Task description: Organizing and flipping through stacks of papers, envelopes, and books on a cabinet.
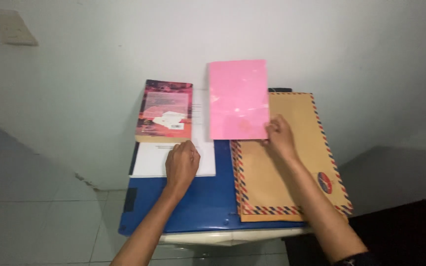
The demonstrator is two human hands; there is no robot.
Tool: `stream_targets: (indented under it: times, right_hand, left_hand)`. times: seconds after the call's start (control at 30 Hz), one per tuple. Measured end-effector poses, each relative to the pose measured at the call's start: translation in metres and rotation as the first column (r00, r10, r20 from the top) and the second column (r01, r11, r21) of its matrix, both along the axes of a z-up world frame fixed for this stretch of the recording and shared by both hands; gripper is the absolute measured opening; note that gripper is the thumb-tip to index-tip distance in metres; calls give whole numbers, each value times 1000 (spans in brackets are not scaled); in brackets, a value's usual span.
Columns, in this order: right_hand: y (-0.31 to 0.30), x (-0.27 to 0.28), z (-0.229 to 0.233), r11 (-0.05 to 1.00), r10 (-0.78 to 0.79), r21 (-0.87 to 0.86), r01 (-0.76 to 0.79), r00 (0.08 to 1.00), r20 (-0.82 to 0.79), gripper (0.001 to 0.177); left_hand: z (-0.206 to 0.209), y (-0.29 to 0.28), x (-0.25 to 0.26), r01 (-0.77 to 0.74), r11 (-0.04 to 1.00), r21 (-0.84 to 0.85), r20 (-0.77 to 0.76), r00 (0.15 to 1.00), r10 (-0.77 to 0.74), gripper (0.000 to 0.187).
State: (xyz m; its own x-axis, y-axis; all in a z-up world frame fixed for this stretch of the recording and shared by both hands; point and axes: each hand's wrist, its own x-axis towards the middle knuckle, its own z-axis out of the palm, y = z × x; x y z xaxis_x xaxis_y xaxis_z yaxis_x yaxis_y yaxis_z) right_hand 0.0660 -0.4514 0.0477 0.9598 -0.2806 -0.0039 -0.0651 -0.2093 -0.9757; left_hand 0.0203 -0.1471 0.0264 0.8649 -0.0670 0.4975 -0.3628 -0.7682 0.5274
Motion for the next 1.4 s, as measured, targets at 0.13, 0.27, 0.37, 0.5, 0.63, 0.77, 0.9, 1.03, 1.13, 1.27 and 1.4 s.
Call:
stream_targets:
  times: [0.13,0.27,0.37,0.5,0.63,0.77,0.9,1.03,1.13,1.27,1.4]
  right_hand:
    - [-50,-49,37,984,-156,63,165,981,-116,17]
    - [-133,-48,-14,958,-184,-237,164,981,-65,21]
    - [-157,-53,-29,973,-157,-184,140,984,-81,20]
    - [-166,-61,-30,970,-177,-193,148,973,-146,18]
    - [-170,-57,-34,935,-223,-313,167,963,-153,18]
    - [-184,-45,-41,953,-191,-266,148,971,-145,19]
    - [-194,-42,-49,925,-212,-348,150,966,-146,22]
    - [-175,-51,-36,785,-318,-597,163,934,-162,26]
    - [-145,-63,-15,401,-310,-864,304,933,185,41]
    - [-73,-74,19,373,-50,-887,272,961,273,30]
    - [25,-68,41,674,77,-737,44,988,130,21]
  left_hand:
    - [-11,-20,-7,40,999,19,37,998,-41,8]
    - [-25,-20,-13,7,995,99,104,994,-17,8]
    - [-29,-19,-13,-21,991,131,104,995,7,8]
    - [-26,-22,-16,-48,988,144,88,996,36,7]
    - [-33,-24,-15,-50,988,144,153,988,28,6]
    - [-33,-24,-13,-60,984,165,74,996,49,6]
    - [-31,-23,-17,-76,980,186,84,995,62,6]
    - [-34,-18,-16,-62,986,154,87,995,49,6]
    - [-34,-2,-17,-59,991,116,72,996,51,6]
    - [-23,39,-22,-134,988,80,98,987,126,5]
    - [-20,81,-14,-237,971,15,112,966,234,6]
